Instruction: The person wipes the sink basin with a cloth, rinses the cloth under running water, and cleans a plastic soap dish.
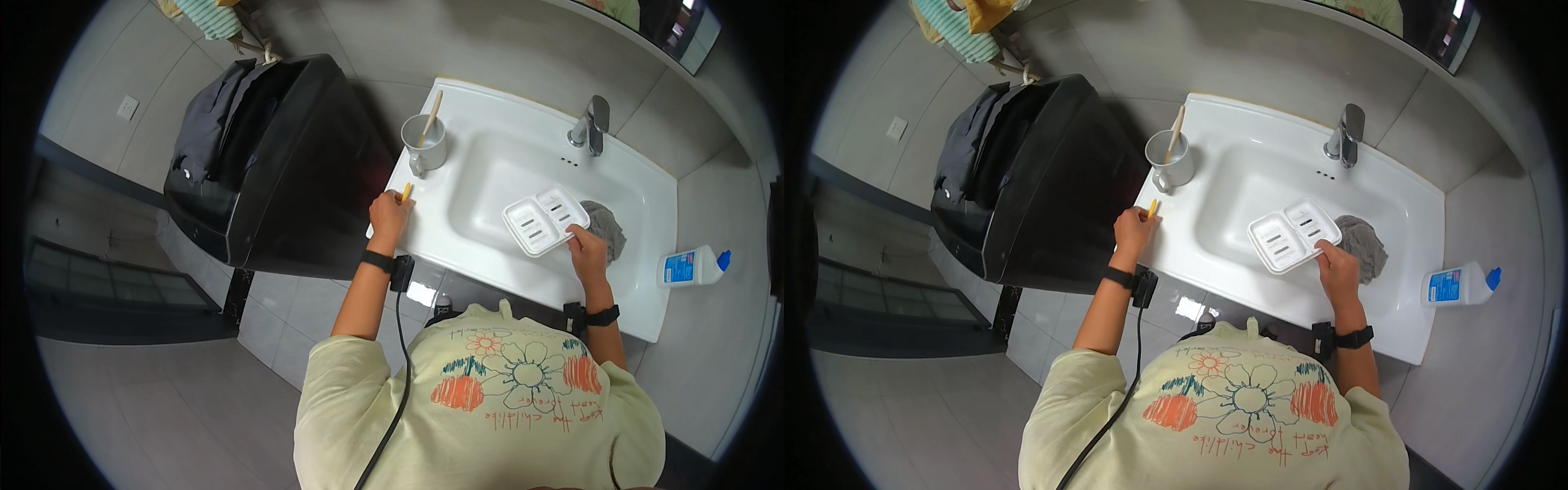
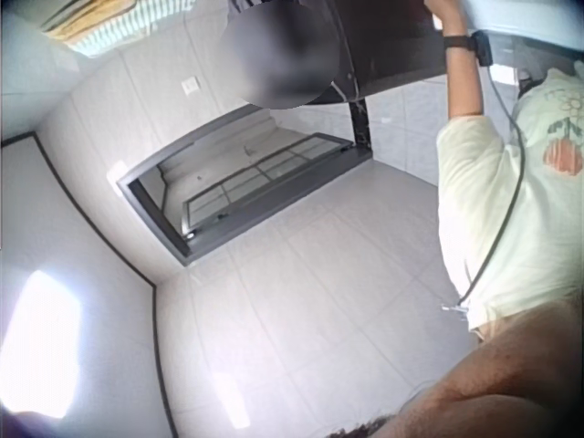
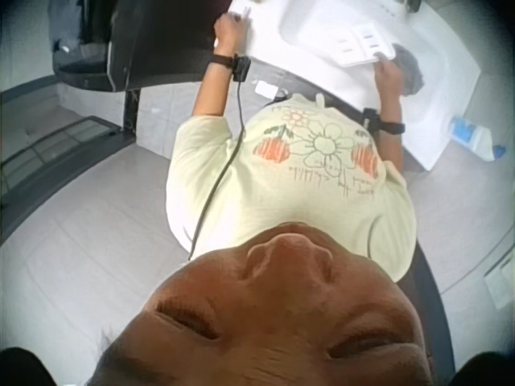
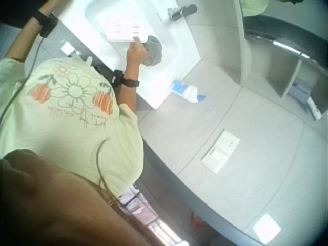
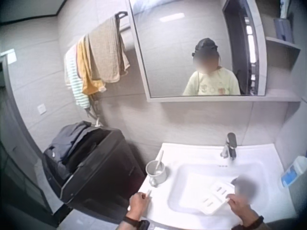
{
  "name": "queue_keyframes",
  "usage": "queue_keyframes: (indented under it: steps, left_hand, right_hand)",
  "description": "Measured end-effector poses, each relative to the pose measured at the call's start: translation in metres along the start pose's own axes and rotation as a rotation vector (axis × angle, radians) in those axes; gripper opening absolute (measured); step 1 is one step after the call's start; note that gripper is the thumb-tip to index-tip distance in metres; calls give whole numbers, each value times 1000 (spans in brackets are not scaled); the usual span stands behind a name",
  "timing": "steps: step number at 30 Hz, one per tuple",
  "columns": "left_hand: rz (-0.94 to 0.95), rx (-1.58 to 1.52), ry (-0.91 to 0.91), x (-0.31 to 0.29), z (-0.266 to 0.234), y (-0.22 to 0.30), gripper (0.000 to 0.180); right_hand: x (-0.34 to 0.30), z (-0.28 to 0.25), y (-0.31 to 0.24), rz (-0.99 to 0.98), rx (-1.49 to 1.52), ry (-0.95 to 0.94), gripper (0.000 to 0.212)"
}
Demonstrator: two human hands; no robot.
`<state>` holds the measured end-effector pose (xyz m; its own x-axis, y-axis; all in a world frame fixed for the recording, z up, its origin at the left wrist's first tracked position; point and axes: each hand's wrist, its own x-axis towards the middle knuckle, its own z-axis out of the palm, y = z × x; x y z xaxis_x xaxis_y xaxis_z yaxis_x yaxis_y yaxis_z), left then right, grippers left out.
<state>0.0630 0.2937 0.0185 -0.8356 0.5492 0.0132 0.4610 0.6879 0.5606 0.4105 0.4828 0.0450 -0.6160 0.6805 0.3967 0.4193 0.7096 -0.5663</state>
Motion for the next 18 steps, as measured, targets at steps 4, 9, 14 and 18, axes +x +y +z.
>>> queue_keyframes:
  steps: [4,9,14,18]
  left_hand:
    - [-14,-39,42,24,18,3,28]
    - [8,-71,59,33,29,2,37]
    - [0,-64,69,20,18,5,43]
    - [57,21,114,20,16,2,45]
  right_hand:
    - [4,-2,-1,4,-1,13,15]
    - [2,-5,2,27,-19,22,16]
    - [-4,-6,6,15,-12,36,18]
    - [-5,-4,8,-20,-15,59,20]
